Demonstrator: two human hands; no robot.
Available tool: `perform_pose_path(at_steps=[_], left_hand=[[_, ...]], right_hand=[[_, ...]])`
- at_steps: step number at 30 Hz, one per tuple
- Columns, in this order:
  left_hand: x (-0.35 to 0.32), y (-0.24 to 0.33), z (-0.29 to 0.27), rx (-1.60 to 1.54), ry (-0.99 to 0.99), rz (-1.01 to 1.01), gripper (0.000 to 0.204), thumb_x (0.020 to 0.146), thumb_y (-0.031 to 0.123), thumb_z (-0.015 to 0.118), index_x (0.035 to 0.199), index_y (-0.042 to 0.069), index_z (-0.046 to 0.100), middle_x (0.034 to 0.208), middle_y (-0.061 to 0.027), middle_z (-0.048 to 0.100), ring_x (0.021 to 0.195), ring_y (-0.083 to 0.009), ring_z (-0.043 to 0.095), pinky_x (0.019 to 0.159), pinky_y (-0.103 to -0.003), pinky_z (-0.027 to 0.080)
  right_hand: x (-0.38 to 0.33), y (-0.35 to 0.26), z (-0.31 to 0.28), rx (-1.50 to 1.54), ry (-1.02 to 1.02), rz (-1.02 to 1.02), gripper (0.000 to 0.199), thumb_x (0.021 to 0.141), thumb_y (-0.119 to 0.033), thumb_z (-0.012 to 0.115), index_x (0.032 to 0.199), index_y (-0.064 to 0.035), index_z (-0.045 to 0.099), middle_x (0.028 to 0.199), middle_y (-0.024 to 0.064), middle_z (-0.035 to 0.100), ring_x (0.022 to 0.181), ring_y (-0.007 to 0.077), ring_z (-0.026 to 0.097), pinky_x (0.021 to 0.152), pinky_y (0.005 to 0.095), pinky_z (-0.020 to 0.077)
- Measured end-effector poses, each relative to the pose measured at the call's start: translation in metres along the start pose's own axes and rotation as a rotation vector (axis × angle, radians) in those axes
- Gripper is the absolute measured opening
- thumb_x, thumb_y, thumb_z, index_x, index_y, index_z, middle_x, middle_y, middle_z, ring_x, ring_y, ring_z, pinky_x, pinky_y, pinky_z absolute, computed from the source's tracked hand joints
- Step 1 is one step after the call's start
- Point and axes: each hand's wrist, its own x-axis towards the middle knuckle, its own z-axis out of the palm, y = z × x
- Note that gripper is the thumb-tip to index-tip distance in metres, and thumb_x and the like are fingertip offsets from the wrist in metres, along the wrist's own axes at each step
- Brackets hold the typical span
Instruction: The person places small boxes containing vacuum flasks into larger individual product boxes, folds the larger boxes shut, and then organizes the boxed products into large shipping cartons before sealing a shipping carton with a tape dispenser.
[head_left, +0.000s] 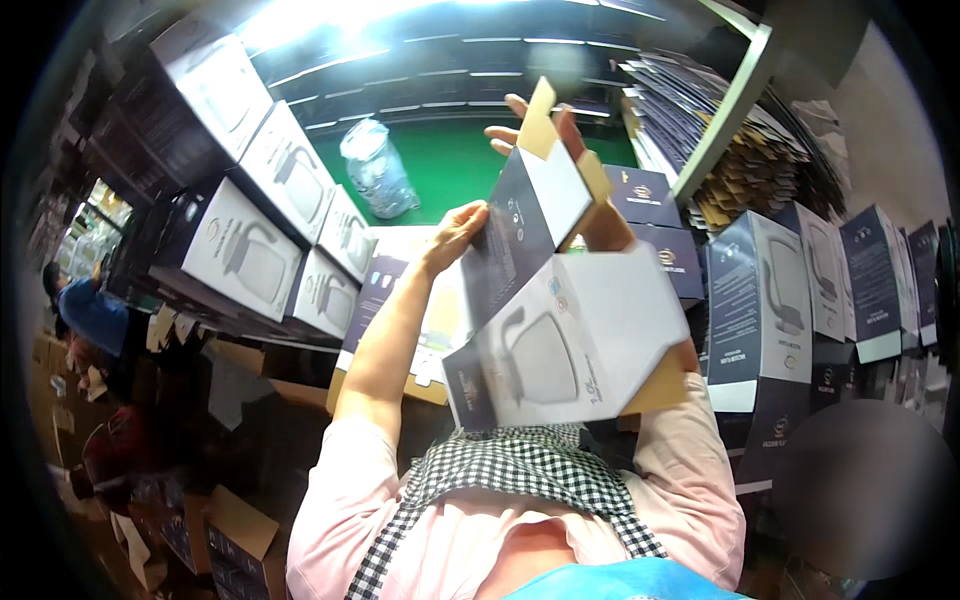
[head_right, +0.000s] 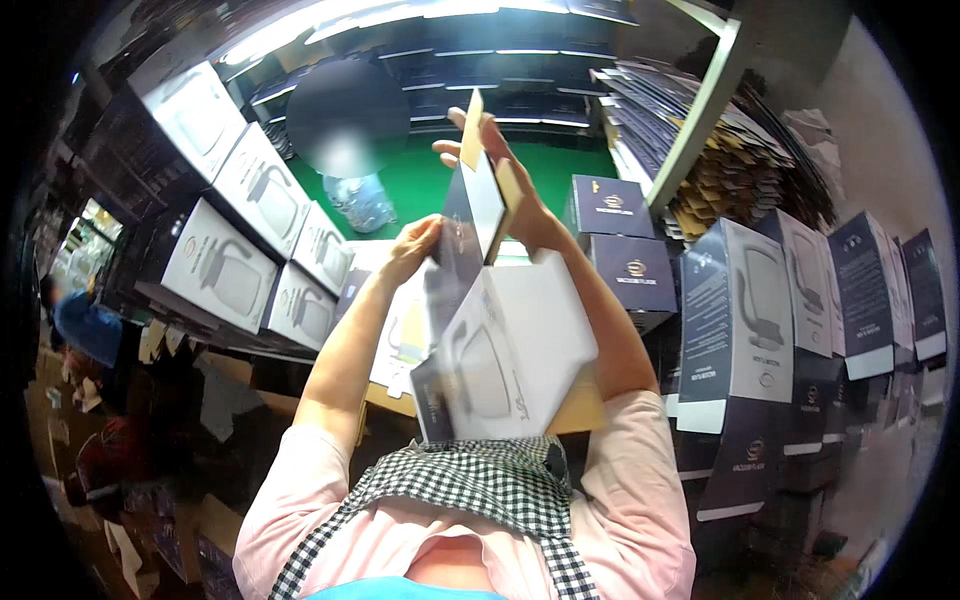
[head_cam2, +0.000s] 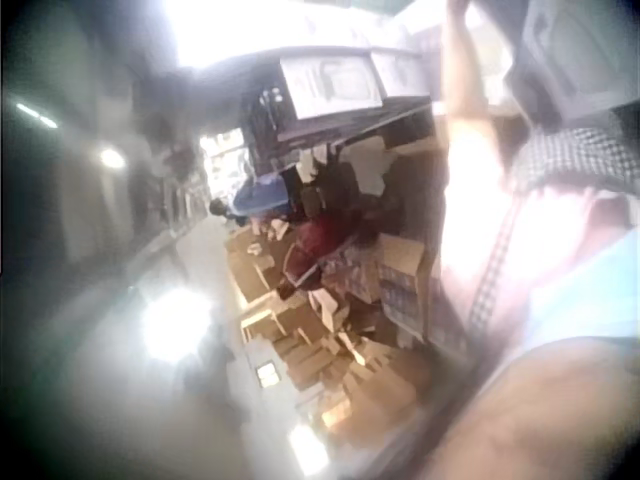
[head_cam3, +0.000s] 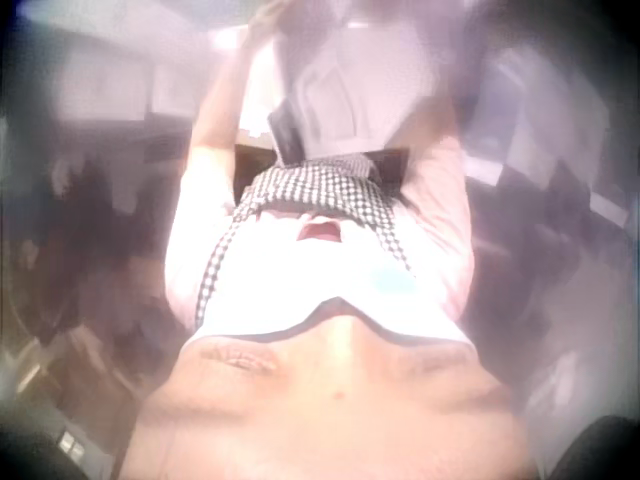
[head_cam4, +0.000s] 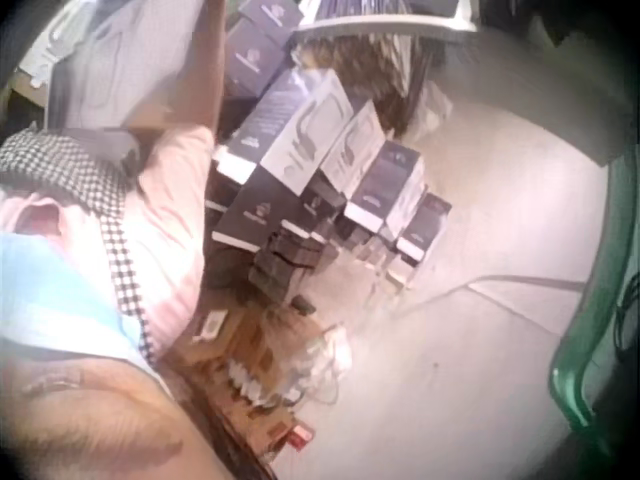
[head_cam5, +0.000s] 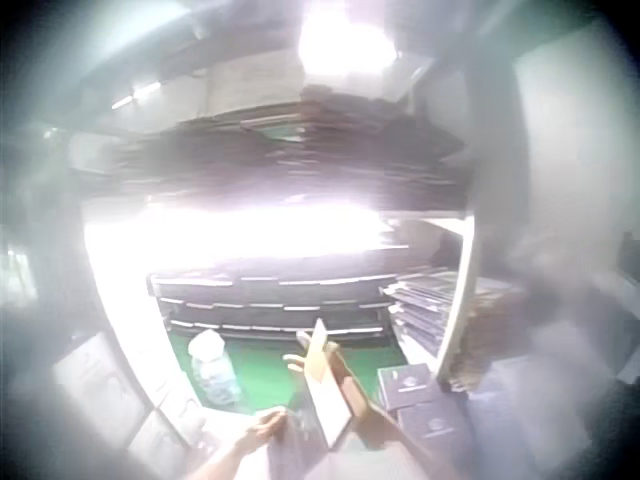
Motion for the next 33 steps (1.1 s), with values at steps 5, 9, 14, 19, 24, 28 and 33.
perform_pose_path(at_steps=[5, 9, 14, 19, 24, 28, 33], left_hand=[[0.004, 0.008, 0.078, 0.362, 0.361, 0.107, 0.045, 0.102, 0.031, 0.044, 0.134, 0.0, 0.046, 0.12, -0.0154, 0.055, 0.112, -0.0244, 0.051, 0.107, -0.032, 0.032], [-0.094, 0.139, 0.165, 0.428, -0.142, 0.361, 0.096, 0.083, 0.036, 0.065, 0.146, -0.01, 0.01, 0.152, -0.0291, 0.02, 0.143, -0.0353, 0.02, 0.115, -0.038, 0.019], [-0.095, 0.157, 0.136, 0.345, -0.041, 0.03, 0.063, 0.095, 0.032, 0.05, 0.14, -0.009, 0.031, 0.13, -0.025, 0.051, 0.121, -0.0283, 0.05, 0.102, -0.034, 0.039], [-0.074, 0.152, 0.093, -0.257, 0.431, -0.011, 0.058, 0.1, 0.052, 0.033, 0.134, 0.009, 0.051, 0.111, -0.0068, 0.062, 0.097, -0.0131, 0.058, 0.087, -0.025, 0.046], [-0.068, 0.124, 0.119, -0.015, 0.423, 0.025, 0.075, 0.095, 0.064, 0.03, 0.143, 0.007, 0.038, 0.128, -0.0087, 0.052, 0.115, -0.0135, 0.047, 0.1, -0.026, 0.037], [-0.069, 0.098, 0.094, 0.297, 0.442, -0.122, 0.067, 0.098, 0.054, 0.031, 0.144, 0.005, 0.035, 0.132, -0.0122, 0.048, 0.118, -0.0199, 0.044, 0.104, -0.03, 0.033], [-0.062, 0.025, 0.064, -0.055, 0.644, 0.249, 0.056, 0.103, 0.042, 0.035, 0.136, -0.002, 0.042, 0.126, -0.0122, 0.054, 0.116, -0.0189, 0.049, 0.101, -0.03, 0.037]], right_hand=[[-0.019, 0.008, -0.017, -0.577, 0.561, -0.145, 0.025, 0.095, -0.027, 0.05, 0.102, -0.0043, 0.06, 0.104, 0.009, 0.058, 0.095, 0.0197, 0.061, 0.076, 0.0347, 0.0499], [-0.038, -0.006, -0.075, -0.904, 0.799, -0.307, 0.008, 0.088, -0.011, 0.054, 0.089, -0.0039, 0.057, 0.08, 0.0107, 0.059, 0.071, 0.0257, 0.063, 0.065, 0.0368, 0.0484], [-0.047, -0.038, -0.074, -1.036, 0.612, -0.26, 0.033, 0.091, -0.024, 0.041, 0.096, 0.0006, 0.062, 0.099, 0.0135, 0.067, 0.088, 0.0217, 0.066, 0.082, 0.0312, 0.0488], [-0.083, -0.1, 0.024, -0.662, 0.101, 0.115, 0.064, 0.085, -0.035, 0.048, 0.134, 0.0052, 0.045, 0.134, 0.0227, 0.051, 0.129, 0.0318, 0.046, 0.107, 0.0395, 0.0345], [-0.065, -0.039, 0.032, -1.872, 0.229, 0.135, 0.108, 0.078, -0.059, 0.066, 0.153, -0.0118, 0.005, 0.141, 0.0282, 0.038, 0.133, 0.0418, 0.036, 0.11, 0.0469, 0.0291], [-0.066, 0.027, 0.026, -1.97, 0.381, 0.355, 0.131, 0.065, -0.049, 0.083, 0.151, -0.0133, -0.009, 0.122, 0.0253, 0.048, 0.112, 0.0403, 0.051, 0.096, 0.0529, 0.0395], [-0.098, 0.077, -0.031, -1.359, 0.056, -0.013, 0.115, 0.06, -0.075, 0.07, 0.141, -0.0014, 0.034, 0.137, 0.0209, 0.043, 0.135, 0.0345, 0.033, 0.112, 0.0502, 0.0173]])
